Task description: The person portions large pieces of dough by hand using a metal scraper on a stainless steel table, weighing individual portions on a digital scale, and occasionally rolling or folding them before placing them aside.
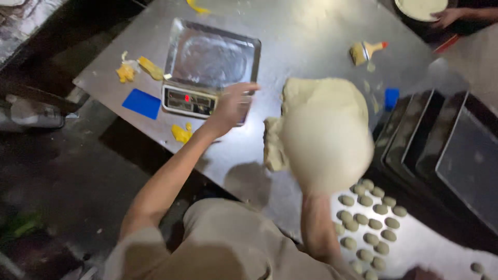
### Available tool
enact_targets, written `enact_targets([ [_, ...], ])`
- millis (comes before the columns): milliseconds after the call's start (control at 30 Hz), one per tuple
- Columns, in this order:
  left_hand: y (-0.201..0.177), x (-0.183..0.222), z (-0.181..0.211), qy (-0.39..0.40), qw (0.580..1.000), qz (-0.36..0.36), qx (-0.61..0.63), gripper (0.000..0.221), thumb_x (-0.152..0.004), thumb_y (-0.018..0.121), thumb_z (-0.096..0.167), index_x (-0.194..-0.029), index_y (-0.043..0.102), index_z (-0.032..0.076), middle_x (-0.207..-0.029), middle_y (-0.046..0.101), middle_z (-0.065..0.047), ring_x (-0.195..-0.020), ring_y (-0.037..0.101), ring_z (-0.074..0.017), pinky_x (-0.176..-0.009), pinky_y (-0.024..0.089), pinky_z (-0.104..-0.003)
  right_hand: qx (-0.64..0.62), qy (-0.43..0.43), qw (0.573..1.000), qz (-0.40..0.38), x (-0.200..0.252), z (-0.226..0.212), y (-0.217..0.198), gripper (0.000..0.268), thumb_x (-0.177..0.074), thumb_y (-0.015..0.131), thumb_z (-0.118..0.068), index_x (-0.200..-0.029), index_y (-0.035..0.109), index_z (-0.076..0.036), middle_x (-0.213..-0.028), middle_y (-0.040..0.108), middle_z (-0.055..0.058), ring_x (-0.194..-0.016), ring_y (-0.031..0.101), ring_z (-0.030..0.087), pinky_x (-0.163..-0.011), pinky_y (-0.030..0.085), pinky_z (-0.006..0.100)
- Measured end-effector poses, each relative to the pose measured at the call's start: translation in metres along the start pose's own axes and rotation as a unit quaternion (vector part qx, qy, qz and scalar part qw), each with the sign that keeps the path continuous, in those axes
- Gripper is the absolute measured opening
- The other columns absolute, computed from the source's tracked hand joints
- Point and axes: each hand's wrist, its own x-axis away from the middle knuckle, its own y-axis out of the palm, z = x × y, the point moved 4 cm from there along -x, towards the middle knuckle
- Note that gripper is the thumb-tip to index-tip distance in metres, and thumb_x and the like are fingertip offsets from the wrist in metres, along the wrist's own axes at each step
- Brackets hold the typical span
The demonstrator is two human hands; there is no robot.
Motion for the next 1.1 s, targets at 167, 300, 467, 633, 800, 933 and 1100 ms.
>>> enact_targets([
  [167,-0.044,0.083,-0.071,-0.218,0.968,0.115,0.055,0.036,-0.107,0.052,0.039,-0.12,0.061,0.006,-0.108,0.072,-0.005,-0.1,0.069,-0.0153,-0.091,0.052,-0.03,-0.002,-0.135,0.987,0.086,-0.22,-0.058,0.051,0.073,-0.101,0.05,-0.06,-0.159,0.037,-0.016,-0.166,0.035,0.006,-0.152,0.034,0.024,-0.117,0.031,0.042],
  [300,-0.01,0.131,-0.102,-0.291,0.949,0.054,0.107,0.034,-0.107,0.053,0.034,-0.115,0.065,0.004,-0.107,0.074,-0.007,-0.1,0.069,-0.0145,-0.09,0.054,-0.03,-0.057,-0.128,0.989,0.053,-0.266,-0.097,0.081,0.064,-0.105,0.046,-0.054,-0.156,0.042,-0.016,-0.164,0.038,0.005,-0.149,0.036,0.024,-0.112,0.035,0.043],
  [467,0.031,0.184,-0.129,-0.355,0.921,0.061,0.152,0.031,-0.104,0.055,0.031,-0.118,0.065,0.004,-0.108,0.074,-0.008,-0.101,0.068,-0.0164,-0.09,0.053,-0.031,-0.133,-0.044,0.989,-0.042,-0.185,-0.053,0.048,0.057,-0.107,0.042,-0.051,-0.129,0.062,-0.003,-0.13,0.064,0.015,-0.112,0.066,0.03,-0.091,0.057,0.044],
  [633,0.06,0.194,-0.136,-0.349,0.921,-0.008,0.174,0.03,-0.106,0.054,0.03,-0.119,0.064,0.004,-0.11,0.073,-0.009,-0.104,0.068,-0.0163,-0.092,0.052,-0.03,0.039,0.122,0.991,0.046,-0.076,0.052,-0.06,0.035,-0.104,0.051,-0.035,-0.106,0.063,-0.003,-0.104,0.071,0.011,-0.087,0.069,0.022,-0.078,0.058,0.036],
  [800,0.068,0.172,-0.119,-0.378,0.914,-0.097,0.116,0.029,-0.106,0.055,0.03,-0.116,0.065,0.005,-0.109,0.075,-0.007,-0.103,0.071,-0.0143,-0.09,0.054,-0.029,0.278,0.198,0.931,0.131,0.025,0.163,-0.15,0.038,-0.102,0.063,-0.04,-0.096,0.061,-0.002,-0.08,0.062,0.005,-0.074,0.058,0.018,-0.067,0.05,0.035],
  [933,0.086,0.128,-0.1,-0.308,0.933,-0.18,0.054,0.029,-0.104,0.059,0.028,-0.117,0.065,0.004,-0.107,0.073,-0.011,-0.099,0.071,-0.0215,-0.087,0.055,-0.033,0.357,0.132,0.913,0.147,0.063,0.205,-0.145,0.052,-0.09,0.086,-0.036,-0.099,0.051,0.002,-0.086,0.056,0.011,-0.078,0.054,0.021,-0.072,0.05,0.035],
  [1100,0.113,0.07,-0.074,-0.183,0.937,-0.297,-0.005,0.028,-0.101,0.062,0.025,-0.118,0.066,0.004,-0.108,0.07,-0.016,-0.098,0.071,-0.0312,-0.086,0.054,-0.04,0.338,0.156,0.909,0.186,0.056,0.186,-0.125,0.055,-0.082,0.09,-0.028,-0.108,0.051,0.0,-0.097,0.06,0.011,-0.086,0.06,0.02,-0.077,0.053,0.035],
])
